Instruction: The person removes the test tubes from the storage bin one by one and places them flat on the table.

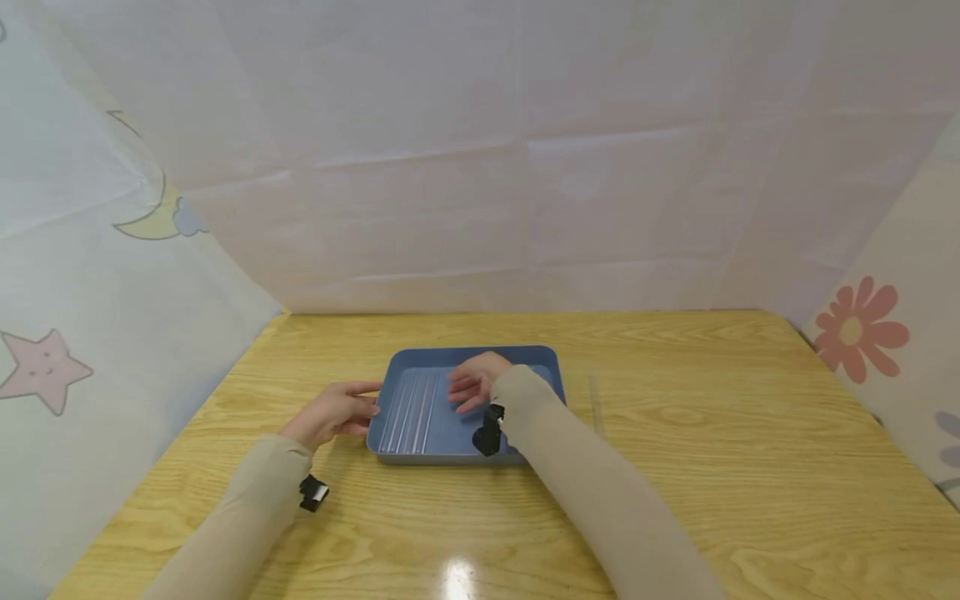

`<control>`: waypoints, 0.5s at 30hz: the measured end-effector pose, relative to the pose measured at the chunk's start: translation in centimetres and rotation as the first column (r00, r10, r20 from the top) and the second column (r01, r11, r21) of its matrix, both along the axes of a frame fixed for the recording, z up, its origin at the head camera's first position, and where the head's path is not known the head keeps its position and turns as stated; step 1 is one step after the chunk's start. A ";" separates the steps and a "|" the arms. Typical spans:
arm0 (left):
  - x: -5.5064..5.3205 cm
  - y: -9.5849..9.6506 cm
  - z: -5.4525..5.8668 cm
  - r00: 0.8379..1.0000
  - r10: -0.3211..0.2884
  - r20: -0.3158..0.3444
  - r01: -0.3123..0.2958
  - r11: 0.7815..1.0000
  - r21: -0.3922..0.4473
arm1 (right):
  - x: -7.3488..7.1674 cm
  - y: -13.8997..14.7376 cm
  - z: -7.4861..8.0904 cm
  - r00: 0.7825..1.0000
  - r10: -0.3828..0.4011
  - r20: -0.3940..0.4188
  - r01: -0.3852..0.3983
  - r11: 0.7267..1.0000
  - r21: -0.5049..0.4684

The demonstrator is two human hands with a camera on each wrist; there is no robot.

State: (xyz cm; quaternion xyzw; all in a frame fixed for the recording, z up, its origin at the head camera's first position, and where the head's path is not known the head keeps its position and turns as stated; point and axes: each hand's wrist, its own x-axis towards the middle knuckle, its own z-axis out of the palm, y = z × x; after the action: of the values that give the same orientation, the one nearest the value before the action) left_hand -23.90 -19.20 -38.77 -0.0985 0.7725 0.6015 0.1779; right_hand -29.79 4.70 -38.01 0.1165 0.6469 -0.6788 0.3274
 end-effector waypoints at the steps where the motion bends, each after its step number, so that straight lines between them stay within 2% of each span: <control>1: 0.0 0.0 0.0 1.000 -0.003 -0.002 0.003 1.000 -0.002 | 0.0 -0.1 0.0 1.000 -0.003 0.006 0.003 1.000 -0.002; 15: 0.2 0.3 0.1 1.000 0.003 -0.009 -0.003 1.000 -0.010 | -0.6 -1.2 -1.0 0.991 0.017 0.130 -0.004 0.995 -0.099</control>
State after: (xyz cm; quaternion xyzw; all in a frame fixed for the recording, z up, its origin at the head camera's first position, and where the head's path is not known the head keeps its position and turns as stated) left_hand -23.70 -18.90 -38.65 -0.0979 0.7761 0.5984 0.1729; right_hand -30.41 3.50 -39.05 0.1412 0.5904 -0.6990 0.3779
